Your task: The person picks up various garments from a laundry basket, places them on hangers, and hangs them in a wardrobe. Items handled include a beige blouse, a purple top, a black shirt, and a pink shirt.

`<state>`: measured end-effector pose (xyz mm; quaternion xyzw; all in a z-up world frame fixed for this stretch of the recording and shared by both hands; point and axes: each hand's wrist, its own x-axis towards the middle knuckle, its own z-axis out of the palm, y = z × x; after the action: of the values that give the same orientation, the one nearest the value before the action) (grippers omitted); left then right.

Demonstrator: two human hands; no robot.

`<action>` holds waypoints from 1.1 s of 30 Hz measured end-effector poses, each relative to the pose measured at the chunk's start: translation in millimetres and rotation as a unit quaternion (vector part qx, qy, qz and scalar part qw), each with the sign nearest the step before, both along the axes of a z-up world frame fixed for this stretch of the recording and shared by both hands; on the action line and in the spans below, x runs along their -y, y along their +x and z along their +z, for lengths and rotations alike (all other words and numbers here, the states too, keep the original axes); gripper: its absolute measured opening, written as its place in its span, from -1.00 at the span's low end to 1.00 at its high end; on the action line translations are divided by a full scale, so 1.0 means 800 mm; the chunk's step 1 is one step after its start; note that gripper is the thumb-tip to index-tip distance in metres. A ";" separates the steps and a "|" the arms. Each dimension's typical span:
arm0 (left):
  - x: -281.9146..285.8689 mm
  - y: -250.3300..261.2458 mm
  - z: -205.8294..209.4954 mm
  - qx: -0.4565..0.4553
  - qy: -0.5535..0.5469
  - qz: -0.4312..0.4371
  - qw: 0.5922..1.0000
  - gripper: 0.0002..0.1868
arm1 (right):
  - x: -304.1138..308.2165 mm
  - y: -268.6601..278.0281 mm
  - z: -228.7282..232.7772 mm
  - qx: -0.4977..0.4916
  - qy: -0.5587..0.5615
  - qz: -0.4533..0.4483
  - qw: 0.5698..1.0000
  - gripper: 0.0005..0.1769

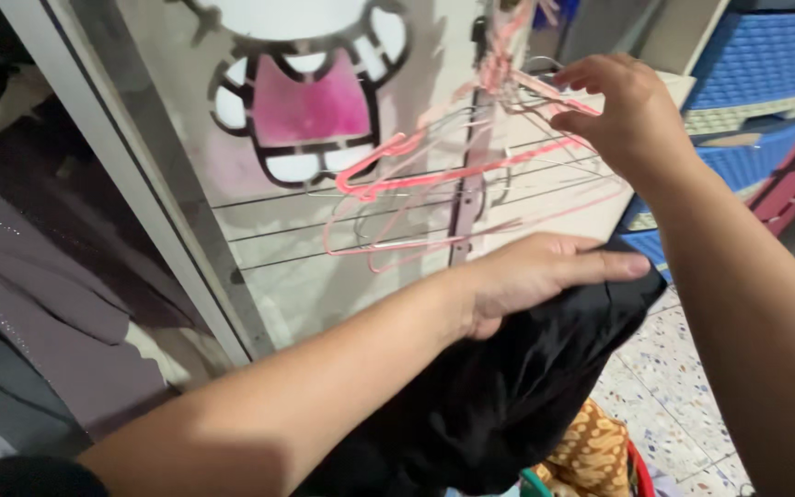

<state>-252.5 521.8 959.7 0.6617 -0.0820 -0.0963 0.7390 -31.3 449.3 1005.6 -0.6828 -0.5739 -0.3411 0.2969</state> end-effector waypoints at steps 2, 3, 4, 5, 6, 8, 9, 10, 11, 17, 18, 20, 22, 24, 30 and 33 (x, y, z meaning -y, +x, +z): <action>-0.022 0.003 -0.006 0.006 -0.009 0.004 1.000 -0.40 | -0.023 0.002 -0.006 0.055 -0.001 -0.005 0.998 -0.70; -0.031 0.003 -0.011 0.008 -0.014 0.008 1.000 -0.41 | -0.028 0.000 -0.013 0.029 0.003 -0.017 0.999 -0.76; -0.041 0.006 -0.011 0.010 -0.012 0.009 1.000 -0.41 | -0.032 -0.001 -0.013 0.007 0.009 -0.032 0.999 -0.81; -0.048 0.007 -0.012 0.012 -0.011 0.011 1.000 -0.41 | -0.033 -0.001 -0.013 0.013 0.022 -0.027 0.999 -0.85; -0.054 0.008 -0.014 0.012 -0.009 0.012 1.000 -0.41 | -0.030 -0.003 -0.015 0.017 0.035 -0.022 0.999 -0.87; -0.059 0.010 -0.020 -0.013 -0.032 0.003 0.999 -0.45 | -0.029 -0.007 -0.013 0.042 0.060 -0.007 0.997 -0.89; -0.060 0.010 -0.024 -0.026 -0.046 0.000 0.999 -0.46 | -0.025 -0.009 -0.008 0.063 0.071 0.004 0.995 -0.90; -0.059 0.010 -0.029 -0.008 -0.061 -0.014 0.998 -0.47 | -0.023 -0.010 0.000 0.086 0.086 0.013 0.992 -0.91; -0.056 0.007 -0.035 0.010 -0.076 -0.028 0.997 -0.48 | -0.026 -0.012 0.008 0.080 0.085 0.025 0.993 -0.90; -0.058 0.016 -0.054 0.014 -0.011 -0.095 0.995 -0.36 | -0.017 -0.046 0.075 -0.129 -0.020 0.087 0.988 -0.81; -0.059 0.021 -0.056 0.033 0.034 -0.090 0.995 -0.32 | -0.001 -0.056 0.076 -0.184 -0.045 0.096 0.977 -0.80; -0.058 0.025 -0.072 0.032 0.032 -0.073 0.996 -0.25 | 0.025 -0.067 0.075 -0.258 -0.087 0.073 0.959 -0.77; -0.052 0.033 -0.098 0.018 0.000 -0.070 0.997 -0.22 | 0.048 -0.069 0.061 -0.296 -0.120 0.006 0.947 -0.76; -0.045 0.047 -0.128 -0.008 -0.041 -0.056 0.998 -0.23 | 0.078 -0.065 0.044 -0.345 -0.123 -0.015 0.931 -0.75; -0.057 0.126 -0.215 -0.079 -0.121 0.106 0.984 -0.39 | 0.201 -0.055 0.006 -0.364 -0.032 -0.018 0.931 -0.75; -0.075 0.161 -0.231 -0.109 -0.137 0.139 0.975 -0.36 | 0.272 -0.067 0.006 -0.395 0.011 -0.075 0.916 -0.73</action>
<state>-123.4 581.4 775.1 0.5450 0.0790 -0.0522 0.8331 -84.7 231.4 1010.0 -0.7994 -0.3534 -0.0715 0.4806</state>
